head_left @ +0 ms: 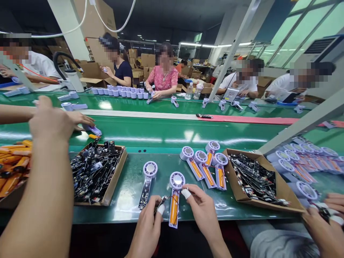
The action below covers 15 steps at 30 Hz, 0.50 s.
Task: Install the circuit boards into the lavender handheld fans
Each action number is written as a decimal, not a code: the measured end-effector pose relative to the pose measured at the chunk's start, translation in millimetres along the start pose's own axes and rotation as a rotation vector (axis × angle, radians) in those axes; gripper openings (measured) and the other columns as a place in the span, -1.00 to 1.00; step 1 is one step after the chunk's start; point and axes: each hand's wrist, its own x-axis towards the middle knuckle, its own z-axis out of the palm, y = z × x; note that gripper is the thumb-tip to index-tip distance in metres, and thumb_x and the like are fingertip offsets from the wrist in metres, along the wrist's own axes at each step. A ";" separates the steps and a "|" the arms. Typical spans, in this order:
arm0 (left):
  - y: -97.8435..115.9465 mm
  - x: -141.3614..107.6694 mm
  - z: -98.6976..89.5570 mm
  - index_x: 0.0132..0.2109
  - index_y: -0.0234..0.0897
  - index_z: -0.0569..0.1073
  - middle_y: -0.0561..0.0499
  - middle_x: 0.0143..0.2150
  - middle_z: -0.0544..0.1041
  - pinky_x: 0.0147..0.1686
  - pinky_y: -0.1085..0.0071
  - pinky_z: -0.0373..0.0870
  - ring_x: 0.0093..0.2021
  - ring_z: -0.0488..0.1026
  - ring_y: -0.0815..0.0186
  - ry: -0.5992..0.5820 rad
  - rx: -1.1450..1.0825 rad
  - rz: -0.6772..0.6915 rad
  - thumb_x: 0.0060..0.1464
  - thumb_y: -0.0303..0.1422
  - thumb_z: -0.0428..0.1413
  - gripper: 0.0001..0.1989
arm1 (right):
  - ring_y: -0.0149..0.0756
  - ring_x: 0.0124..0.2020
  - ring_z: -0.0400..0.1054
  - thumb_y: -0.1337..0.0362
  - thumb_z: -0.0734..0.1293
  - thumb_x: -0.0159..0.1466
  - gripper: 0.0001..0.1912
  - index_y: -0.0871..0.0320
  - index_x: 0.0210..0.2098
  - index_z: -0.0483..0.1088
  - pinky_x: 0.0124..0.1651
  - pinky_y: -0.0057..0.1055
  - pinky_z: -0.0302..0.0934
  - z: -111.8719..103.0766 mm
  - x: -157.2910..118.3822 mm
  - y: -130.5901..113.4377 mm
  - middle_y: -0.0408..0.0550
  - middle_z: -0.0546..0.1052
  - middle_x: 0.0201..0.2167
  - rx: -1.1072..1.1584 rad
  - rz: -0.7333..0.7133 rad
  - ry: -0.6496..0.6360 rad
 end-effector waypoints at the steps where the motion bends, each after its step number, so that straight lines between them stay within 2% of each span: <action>1: 0.5 0.0 0.9 -0.10 -0.15 0.29 0.02 -0.30 0.47 -0.30 0.38 0.33 -0.32 0.46 0.22 0.008 -0.021 0.002 0.26 -0.35 -0.15 -0.84 | -0.18 -0.13 0.41 0.13 0.29 0.29 -0.74 0.12 -0.18 0.54 -0.10 -0.34 0.28 0.3 0.4 -5.1 0.02 0.54 -0.14 -0.038 -0.086 -0.021; 3: 1.9 0.7 2.9 -0.09 -0.15 0.27 0.04 -0.29 0.46 -0.30 0.38 0.34 -0.35 0.46 0.25 0.025 -0.067 0.015 0.27 -0.35 -0.15 -0.85 | -0.17 -0.11 0.41 0.17 0.28 0.32 -0.75 0.09 -0.14 0.55 -0.04 -0.32 0.27 2.3 1.0 -13.0 0.02 0.55 -0.14 -0.073 -0.172 -0.100; 5: 3.4 1.9 4.6 -0.02 -0.14 0.24 0.05 -0.26 0.47 -0.30 0.38 0.36 -0.39 0.46 0.28 0.042 -0.104 0.024 0.28 -0.35 -0.16 -0.82 | -0.19 -0.20 0.45 0.17 0.30 0.30 -0.73 0.10 -0.08 0.52 -0.12 -0.34 0.32 6.1 1.8 -15.1 0.01 0.57 -0.21 -0.020 -0.116 -0.157; 8: 5.7 3.9 5.1 0.05 -0.13 0.22 0.03 -0.23 0.50 -0.31 0.38 0.37 -0.41 0.46 0.30 0.049 -0.112 0.021 0.27 -0.38 -0.17 -0.76 | -0.20 -0.28 0.47 0.15 0.37 0.24 -0.71 0.15 -0.11 0.52 -0.23 -0.37 0.36 11.2 2.9 -10.2 0.00 0.58 -0.30 0.117 0.032 -0.152; 11: 6.7 5.1 3.8 0.03 -0.14 0.27 0.00 -0.21 0.51 -0.31 0.37 0.38 -0.40 0.46 0.28 0.052 -0.088 0.049 0.25 -0.40 -0.16 -0.75 | -0.19 -0.27 0.48 0.14 0.41 0.20 -0.76 0.16 -0.22 0.54 -0.21 -0.38 0.36 12.0 2.7 -7.0 -0.01 0.59 -0.32 0.185 0.089 -0.172; 15: 5.3 4.6 3.2 0.03 -0.15 0.30 -0.06 -0.17 0.52 -0.28 0.35 0.39 -0.30 0.50 0.21 0.073 -0.074 0.076 0.24 -0.40 -0.13 -0.74 | -0.17 -0.18 0.48 0.16 0.39 0.21 -0.78 0.13 -0.22 0.58 -0.10 -0.36 0.34 9.8 3.0 -11.5 0.01 0.59 -0.21 0.200 0.081 -0.227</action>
